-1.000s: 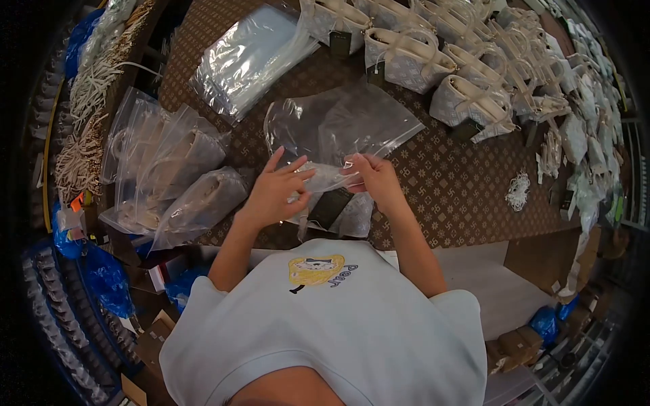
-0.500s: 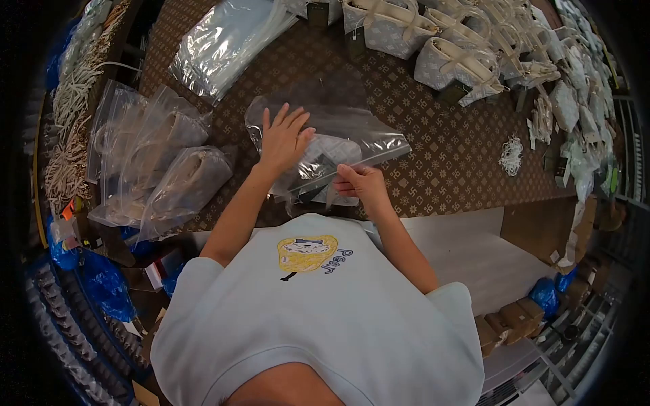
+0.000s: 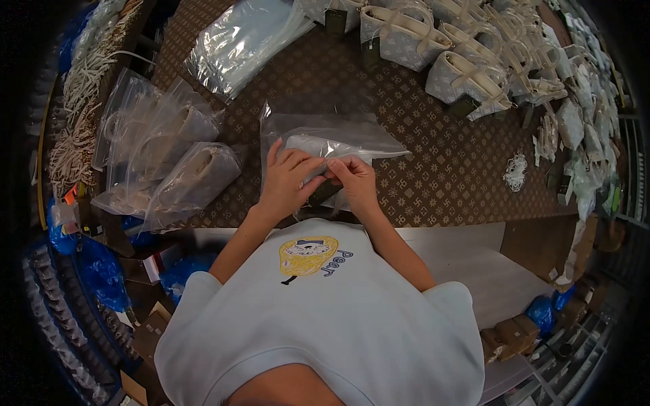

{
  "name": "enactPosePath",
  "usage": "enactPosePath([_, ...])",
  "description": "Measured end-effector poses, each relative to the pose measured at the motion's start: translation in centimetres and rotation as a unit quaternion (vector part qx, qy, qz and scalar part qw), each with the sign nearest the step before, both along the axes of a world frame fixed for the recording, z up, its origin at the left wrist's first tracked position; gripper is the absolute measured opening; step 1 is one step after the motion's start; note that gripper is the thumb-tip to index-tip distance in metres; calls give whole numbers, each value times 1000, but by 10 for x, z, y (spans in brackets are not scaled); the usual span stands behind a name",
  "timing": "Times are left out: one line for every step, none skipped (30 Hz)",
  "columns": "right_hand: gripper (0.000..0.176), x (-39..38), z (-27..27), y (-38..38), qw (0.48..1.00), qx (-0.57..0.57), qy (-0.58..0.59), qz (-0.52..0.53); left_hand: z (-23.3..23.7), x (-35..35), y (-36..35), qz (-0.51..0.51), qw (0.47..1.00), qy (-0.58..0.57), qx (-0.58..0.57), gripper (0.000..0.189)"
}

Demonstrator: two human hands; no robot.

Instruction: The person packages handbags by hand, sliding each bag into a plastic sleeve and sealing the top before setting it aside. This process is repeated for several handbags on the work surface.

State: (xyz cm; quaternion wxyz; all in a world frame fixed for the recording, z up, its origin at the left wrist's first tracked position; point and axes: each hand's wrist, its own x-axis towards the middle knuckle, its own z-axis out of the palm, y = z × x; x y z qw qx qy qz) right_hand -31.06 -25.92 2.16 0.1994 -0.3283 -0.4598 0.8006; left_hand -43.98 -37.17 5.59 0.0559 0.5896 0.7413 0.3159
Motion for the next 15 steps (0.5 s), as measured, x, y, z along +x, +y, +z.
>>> enactPosePath([17, -1, -1, 0, 1000, 1, 3, 1, 1, -2, 0, 1, 1000, 3, 1, 32])
enactPosePath([17, -1, -3, -1, 1000, -4, 10, 5, 2, -5, -1, -5, 1000, -12, 0, 26])
enactPosePath([17, -1, -4, -1, 1000, -8, 17, 10, 3, -6, 0, -11, 1000, -27, 0, 20])
enactPosePath([17, -1, -2, -1, 1000, -7, 19, 11, 3, -8, 0, -10, 1000, -25, 1, 20])
enactPosePath([16, -1, 1, -1, 1000, -2, 11, 25, 3, -10, 1, -21, 998, -54, -5, 16])
enactPosePath([15, -1, 4, 0, 999, 4, 4, 39, 3, -11, 2, -32, 996, -82, -10, 13])
enactPosePath([15, -1, 6, 2, 999, 6, 7, 38, 3, -13, 3, -33, 996, -79, -9, 13])
enactPosePath([14, -1, 8, 4, 998, 22, -7, 53, 2, -14, 3, -43, 996, -82, -13, 13])
enactPosePath([14, 1, 10, 5, 997, 38, -21, 67, 2, -15, 4, -53, 995, -85, -18, 12])
enactPosePath([14, 2, 14, 6, 997, 39, -20, 66, 3, -16, 4, -55, 995, -83, -17, 12])
enactPosePath([13, 3, 19, 7, 996, 35, -34, 75, 5, -17, 5, -56, 990, -129, -31, 11])
enactPosePath([13, 3, 21, 8, 995, 31, -48, 85, 6, -18, 5, -57, 982, -174, -46, 9])
enactPosePath([13, 4, 21, 8, 995, 32, -47, 85, 4, -18, 5, -57, 982, -173, -45, 9])
enactPosePath([13, 5, 21, 8, 995, 33, -39, 80, -1, -19, 5, -53, 976, -205, -47, 9])
enactPosePath([14, 6, 21, 8, 996, 35, -31, 75, -5, -19, 5, -50, 969, -237, -49, 10])
